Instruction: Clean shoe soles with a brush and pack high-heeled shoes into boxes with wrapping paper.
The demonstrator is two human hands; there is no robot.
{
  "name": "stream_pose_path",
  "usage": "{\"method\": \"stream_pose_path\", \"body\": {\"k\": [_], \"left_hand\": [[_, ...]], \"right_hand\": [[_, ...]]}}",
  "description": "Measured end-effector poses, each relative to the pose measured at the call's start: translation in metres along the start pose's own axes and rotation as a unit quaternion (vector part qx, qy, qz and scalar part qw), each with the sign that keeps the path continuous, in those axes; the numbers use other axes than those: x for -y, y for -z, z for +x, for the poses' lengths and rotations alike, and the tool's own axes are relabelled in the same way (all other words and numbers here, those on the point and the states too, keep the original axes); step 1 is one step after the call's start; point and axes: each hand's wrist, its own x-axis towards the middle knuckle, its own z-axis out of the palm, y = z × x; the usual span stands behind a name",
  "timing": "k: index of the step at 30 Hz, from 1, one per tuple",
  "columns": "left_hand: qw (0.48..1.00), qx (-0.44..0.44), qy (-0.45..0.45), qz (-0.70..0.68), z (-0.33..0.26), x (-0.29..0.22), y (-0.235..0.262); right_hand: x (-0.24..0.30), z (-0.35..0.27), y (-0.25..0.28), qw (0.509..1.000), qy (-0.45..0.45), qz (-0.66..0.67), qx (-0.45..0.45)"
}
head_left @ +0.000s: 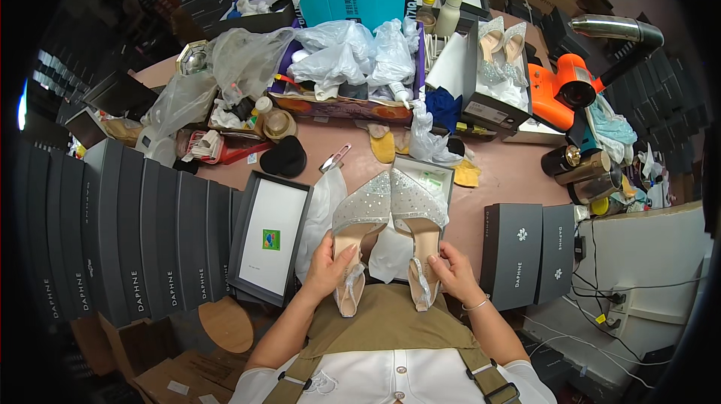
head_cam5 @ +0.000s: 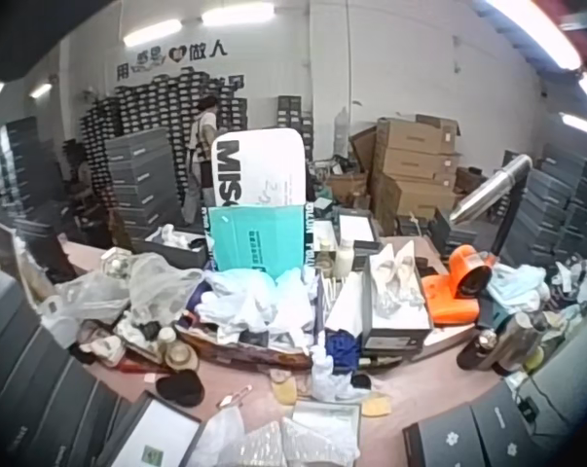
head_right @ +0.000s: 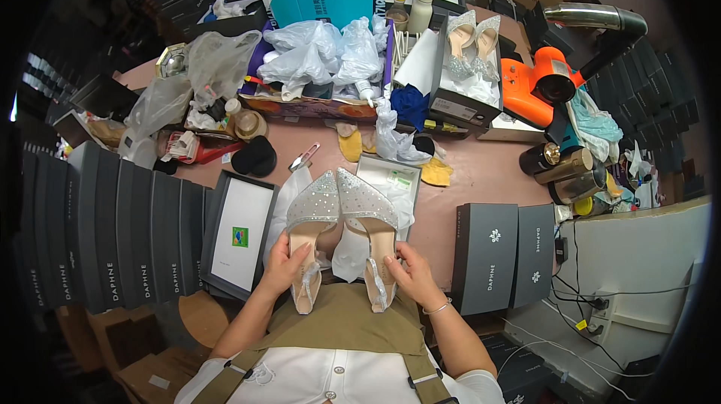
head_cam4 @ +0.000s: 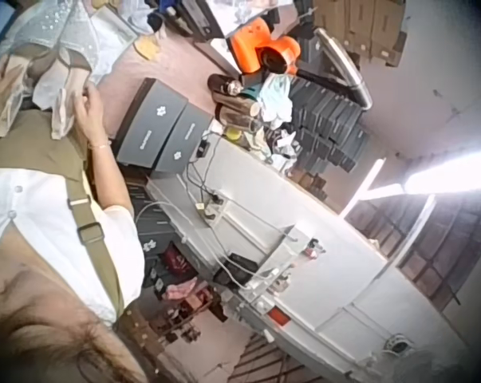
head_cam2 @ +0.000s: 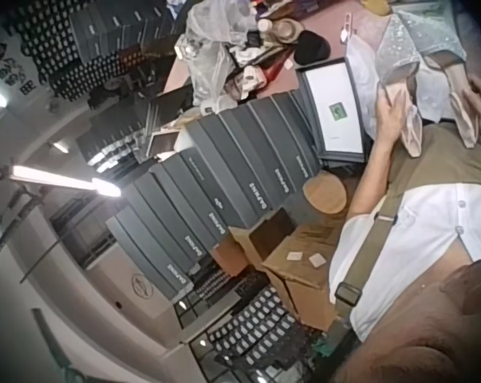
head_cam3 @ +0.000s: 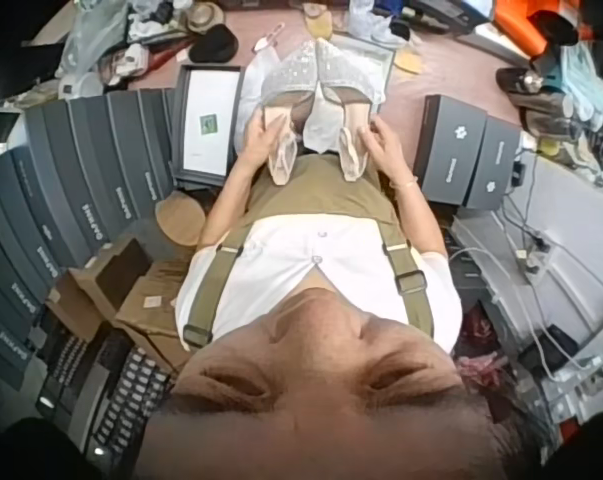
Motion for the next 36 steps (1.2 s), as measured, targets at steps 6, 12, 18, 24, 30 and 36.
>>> {"method": "stream_pose_path", "body": {"k": [6, 12, 18, 24, 30, 36], "left_hand": [[0.999, -0.012, -0.025, 0.042, -0.004, -0.011, -0.003], [0.997, -0.024, -0.029, 0.067, -0.006, -0.016, -0.004], [0.996, -0.032, -0.024, 0.080, -0.002, -0.012, 0.000], [0.990, -0.043, -0.006, 0.136, 0.000, -0.006, 0.006], [0.984, -0.034, -0.013, 0.175, 0.000, -0.013, 0.005], [0.974, -0.050, -0.044, 0.215, -0.002, -0.020, 0.003]], "right_hand": [[0.002, 0.001, 0.001, 0.999, 0.023, -0.029, -0.013], [-0.004, 0.000, 0.000, 0.998, 0.024, -0.052, -0.020], [-0.002, 0.002, -0.003, 0.995, 0.046, -0.077, -0.050], [0.005, 0.007, -0.006, 0.992, 0.042, -0.104, -0.061], [-0.004, 0.012, -0.008, 0.996, -0.008, -0.072, -0.050], [-0.005, 0.016, -0.012, 0.996, -0.005, -0.068, -0.056]]}}
